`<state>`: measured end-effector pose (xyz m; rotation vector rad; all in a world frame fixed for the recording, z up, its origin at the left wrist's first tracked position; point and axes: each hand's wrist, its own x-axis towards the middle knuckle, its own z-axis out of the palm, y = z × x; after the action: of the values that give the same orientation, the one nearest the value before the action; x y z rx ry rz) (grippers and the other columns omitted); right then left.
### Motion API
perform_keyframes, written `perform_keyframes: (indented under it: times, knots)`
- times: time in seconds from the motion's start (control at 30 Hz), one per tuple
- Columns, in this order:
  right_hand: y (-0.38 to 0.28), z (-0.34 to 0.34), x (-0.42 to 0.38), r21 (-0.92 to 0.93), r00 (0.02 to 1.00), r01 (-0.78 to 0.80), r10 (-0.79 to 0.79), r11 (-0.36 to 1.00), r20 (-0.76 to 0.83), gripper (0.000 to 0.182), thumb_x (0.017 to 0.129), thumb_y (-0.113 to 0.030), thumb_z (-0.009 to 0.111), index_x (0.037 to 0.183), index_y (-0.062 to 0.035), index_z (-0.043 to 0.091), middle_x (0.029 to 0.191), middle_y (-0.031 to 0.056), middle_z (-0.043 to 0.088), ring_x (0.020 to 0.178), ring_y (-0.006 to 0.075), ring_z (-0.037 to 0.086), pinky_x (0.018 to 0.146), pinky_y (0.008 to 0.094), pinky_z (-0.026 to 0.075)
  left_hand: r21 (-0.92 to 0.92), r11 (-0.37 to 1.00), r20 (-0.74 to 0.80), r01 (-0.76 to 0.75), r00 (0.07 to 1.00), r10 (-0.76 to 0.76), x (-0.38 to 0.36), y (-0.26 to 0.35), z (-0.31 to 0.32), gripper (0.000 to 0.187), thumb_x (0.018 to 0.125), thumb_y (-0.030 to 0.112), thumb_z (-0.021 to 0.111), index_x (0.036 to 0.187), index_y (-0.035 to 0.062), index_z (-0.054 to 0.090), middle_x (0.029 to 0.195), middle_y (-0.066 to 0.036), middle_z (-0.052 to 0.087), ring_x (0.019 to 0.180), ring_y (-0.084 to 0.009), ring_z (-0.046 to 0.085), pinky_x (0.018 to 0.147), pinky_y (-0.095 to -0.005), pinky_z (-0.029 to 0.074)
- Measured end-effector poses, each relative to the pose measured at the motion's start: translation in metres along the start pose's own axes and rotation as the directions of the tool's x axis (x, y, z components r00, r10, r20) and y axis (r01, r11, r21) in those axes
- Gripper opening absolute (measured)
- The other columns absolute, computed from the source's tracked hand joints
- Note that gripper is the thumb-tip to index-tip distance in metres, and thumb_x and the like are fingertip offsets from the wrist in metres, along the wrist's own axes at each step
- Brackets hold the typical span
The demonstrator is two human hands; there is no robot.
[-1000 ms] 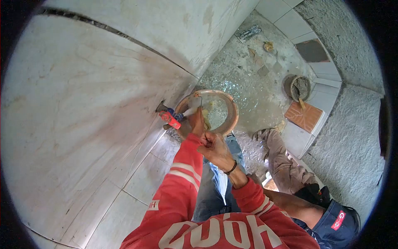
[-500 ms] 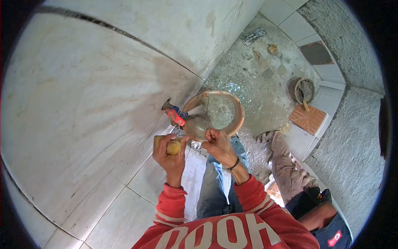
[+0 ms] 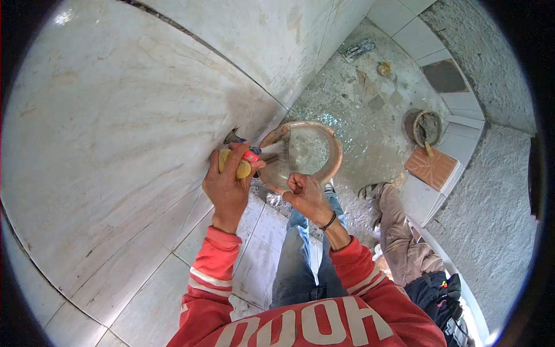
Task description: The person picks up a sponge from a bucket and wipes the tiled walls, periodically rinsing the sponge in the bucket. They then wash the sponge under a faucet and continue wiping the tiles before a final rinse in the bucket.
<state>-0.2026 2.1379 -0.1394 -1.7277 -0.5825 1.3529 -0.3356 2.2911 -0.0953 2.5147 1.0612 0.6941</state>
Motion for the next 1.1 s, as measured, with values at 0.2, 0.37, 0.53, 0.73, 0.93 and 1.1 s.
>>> perform_keyframes:
  times: [0.2,0.37,0.53,0.73,0.93,1.1]
  knots:
    - [0.020,0.009,0.007,-0.009,1.000,0.002,-0.002,1.000,0.019,0.030,0.074,-0.012,0.073,0.075,-0.0029,0.044,0.066,0.0066,0.043,0.063,0.0154,0.043,0.056,0.0353,0.037,-0.043,0.963,-0.225,0.267,0.936,-0.269,0.001,0.033,0.031,0.037,0.079,0.025,0.090,0.110,0.0106,0.074,0.094,-0.010,0.067,0.083,-0.0305,0.066,0.069,-0.0415,0.053]
    - [0.027,-0.009,0.000,-0.075,1.000,0.013,-0.012,0.997,0.010,0.029,0.074,-0.014,0.074,0.078,-0.0021,0.047,0.066,0.0090,0.045,0.062,0.0186,0.045,0.058,0.0377,0.040,-0.076,0.849,-0.559,0.523,0.682,-0.471,0.025,0.072,0.075,0.025,0.086,0.013,0.087,0.101,0.0012,0.072,0.093,-0.014,0.068,0.081,-0.0298,0.063,0.071,-0.0408,0.052]
    - [0.067,-0.018,-0.003,-0.108,0.998,-0.045,0.049,0.993,0.035,0.031,0.074,-0.018,0.076,0.084,-0.0038,0.051,0.070,0.0086,0.051,0.066,0.0220,0.052,0.065,0.0377,0.045,-0.337,0.775,-0.440,0.534,0.639,-0.631,0.015,0.070,0.079,0.033,0.093,0.011,0.081,0.121,-0.0030,0.071,0.111,-0.012,0.070,0.092,-0.0192,0.065,0.080,-0.0334,0.056]
    - [0.204,-0.022,0.070,-0.133,0.994,-0.094,0.100,0.987,0.039,0.031,0.072,-0.022,0.077,0.083,-0.0049,0.054,0.073,0.0110,0.058,0.070,0.0268,0.061,0.066,0.0413,0.048,-0.284,0.854,-0.305,0.436,0.803,-0.512,-0.047,0.068,0.095,0.063,0.086,0.007,0.085,0.142,-0.0039,0.059,0.135,-0.018,0.065,0.114,-0.0247,0.063,0.100,-0.0369,0.050]
    - [0.348,-0.011,0.138,-0.218,0.998,-0.064,0.062,0.974,-0.012,0.025,0.075,-0.021,0.073,0.085,-0.0041,0.057,0.079,0.0146,0.066,0.078,0.0365,0.067,0.072,0.0475,0.051,-0.275,0.603,0.143,0.749,0.652,-0.745,-0.138,0.016,0.211,0.046,0.085,0.014,0.087,0.124,0.0006,0.068,0.117,-0.014,0.068,0.094,-0.0254,0.064,0.087,-0.0384,0.054]
    - [0.448,-0.014,0.152,-0.479,0.998,0.062,-0.068,0.876,0.005,0.018,0.080,-0.016,0.070,0.089,-0.0022,0.061,0.086,0.0159,0.070,0.084,0.0351,0.070,0.077,0.0459,0.055,0.035,0.600,0.404,0.799,0.538,-0.740,-0.213,-0.083,0.351,0.031,0.083,0.024,0.087,0.102,0.0045,0.072,0.110,-0.014,0.068,0.092,-0.0308,0.065,0.081,-0.0387,0.055]
